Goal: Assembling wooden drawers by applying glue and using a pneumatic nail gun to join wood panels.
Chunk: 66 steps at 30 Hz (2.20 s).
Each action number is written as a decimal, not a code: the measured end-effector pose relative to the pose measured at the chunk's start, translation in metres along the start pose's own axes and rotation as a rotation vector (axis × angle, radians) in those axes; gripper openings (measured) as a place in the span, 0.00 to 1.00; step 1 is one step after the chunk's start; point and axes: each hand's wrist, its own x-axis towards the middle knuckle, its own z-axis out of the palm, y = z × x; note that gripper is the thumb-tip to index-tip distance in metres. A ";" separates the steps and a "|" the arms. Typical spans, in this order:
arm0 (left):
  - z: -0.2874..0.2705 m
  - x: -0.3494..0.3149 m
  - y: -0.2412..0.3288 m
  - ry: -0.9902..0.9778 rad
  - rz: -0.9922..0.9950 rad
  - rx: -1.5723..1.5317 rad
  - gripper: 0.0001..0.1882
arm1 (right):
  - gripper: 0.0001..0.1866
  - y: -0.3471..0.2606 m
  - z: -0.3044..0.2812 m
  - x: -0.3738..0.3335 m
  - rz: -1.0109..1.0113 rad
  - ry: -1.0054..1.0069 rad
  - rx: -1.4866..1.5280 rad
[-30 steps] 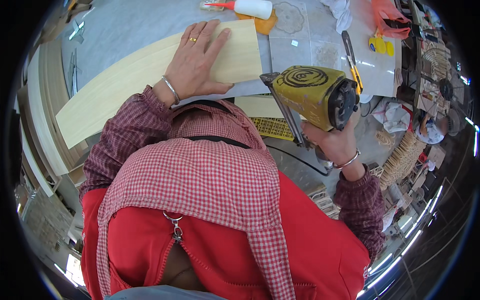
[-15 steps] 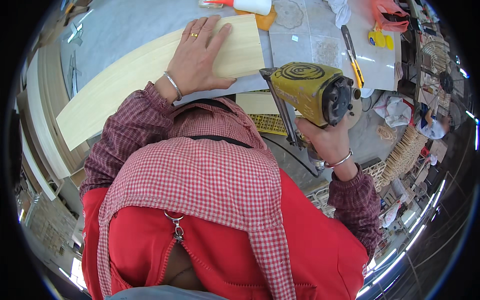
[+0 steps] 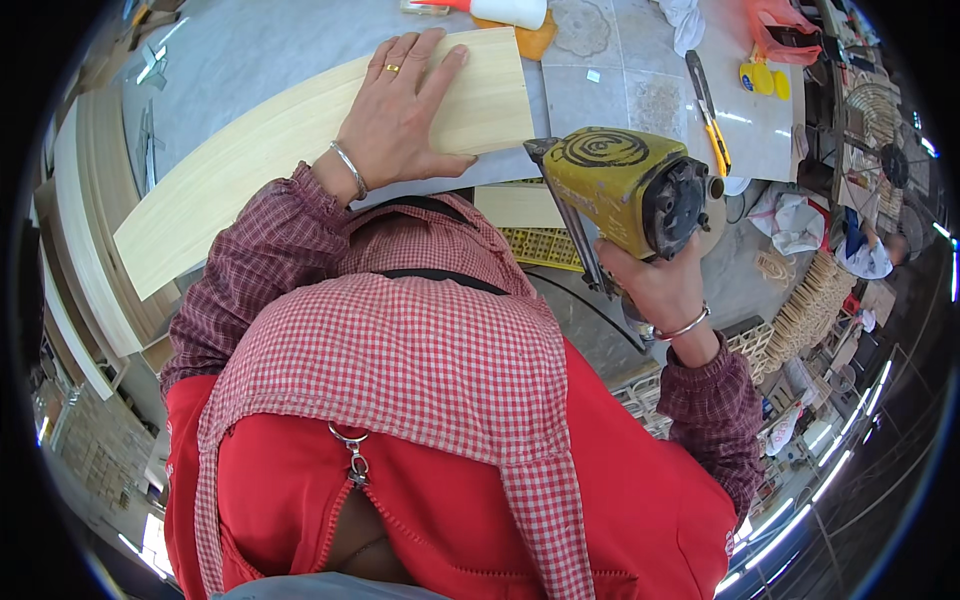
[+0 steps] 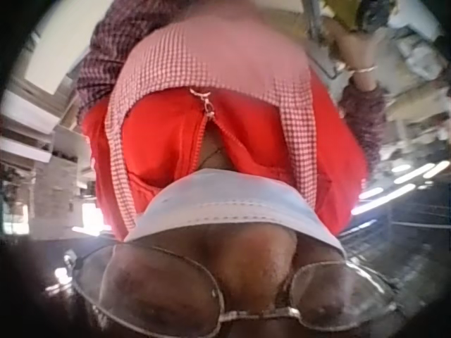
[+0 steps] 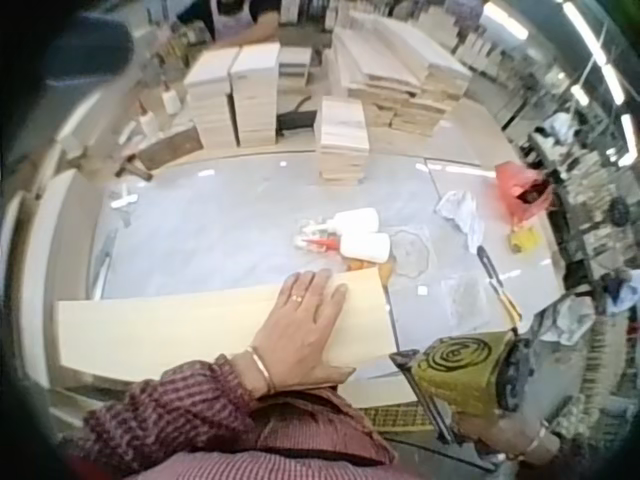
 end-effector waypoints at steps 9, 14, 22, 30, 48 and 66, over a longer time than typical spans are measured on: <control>0.003 0.002 0.001 0.002 -0.005 0.000 0.47 | 0.15 -0.003 0.001 0.001 0.109 0.005 0.031; 0.005 0.002 0.003 -0.007 -0.020 0.009 0.47 | 0.15 -0.001 0.002 0.002 -0.013 -0.010 -0.028; -0.030 -0.035 -0.038 -0.134 -0.010 0.034 0.54 | 0.13 -0.017 -0.002 0.007 0.072 0.022 -0.026; -0.107 -0.140 -0.115 -0.191 -0.123 0.125 0.53 | 0.05 -0.026 -0.009 0.000 0.062 0.141 -0.160; -0.117 -0.200 -0.178 0.058 -0.036 -0.039 0.48 | 0.05 -0.081 0.205 -0.090 0.033 0.211 0.129; -0.110 -0.204 -0.164 0.055 -0.045 -0.050 0.48 | 0.08 -0.074 0.210 -0.095 0.071 0.182 0.108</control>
